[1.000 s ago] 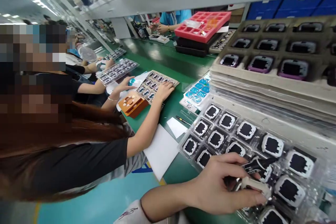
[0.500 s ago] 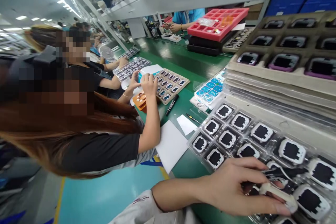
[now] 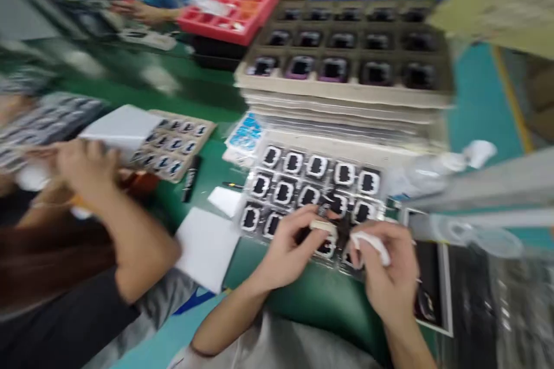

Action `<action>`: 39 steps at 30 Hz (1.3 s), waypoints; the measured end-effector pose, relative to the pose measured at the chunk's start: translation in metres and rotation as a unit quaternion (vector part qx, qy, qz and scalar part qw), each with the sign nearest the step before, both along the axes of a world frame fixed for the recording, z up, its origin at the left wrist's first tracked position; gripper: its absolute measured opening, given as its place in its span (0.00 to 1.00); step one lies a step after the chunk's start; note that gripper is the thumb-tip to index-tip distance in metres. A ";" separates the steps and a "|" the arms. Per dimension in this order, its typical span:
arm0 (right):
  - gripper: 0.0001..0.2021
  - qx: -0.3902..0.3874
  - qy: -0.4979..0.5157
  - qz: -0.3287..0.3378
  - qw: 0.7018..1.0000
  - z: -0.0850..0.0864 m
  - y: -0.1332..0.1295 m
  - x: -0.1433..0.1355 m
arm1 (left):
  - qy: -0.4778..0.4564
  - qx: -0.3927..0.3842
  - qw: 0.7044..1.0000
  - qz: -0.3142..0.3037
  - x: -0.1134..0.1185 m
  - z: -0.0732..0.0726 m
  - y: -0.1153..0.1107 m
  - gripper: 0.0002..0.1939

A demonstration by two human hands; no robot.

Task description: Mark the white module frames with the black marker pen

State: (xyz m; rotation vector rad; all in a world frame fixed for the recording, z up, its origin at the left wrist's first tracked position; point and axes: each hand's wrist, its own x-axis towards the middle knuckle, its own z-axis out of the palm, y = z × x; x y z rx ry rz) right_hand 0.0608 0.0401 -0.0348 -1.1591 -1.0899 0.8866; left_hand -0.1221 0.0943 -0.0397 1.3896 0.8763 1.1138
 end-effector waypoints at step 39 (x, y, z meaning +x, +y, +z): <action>0.11 0.028 0.088 0.089 0.992 -0.005 0.002 -0.003 | -0.050 -0.147 0.986 -0.051 0.002 0.004 -0.007 0.11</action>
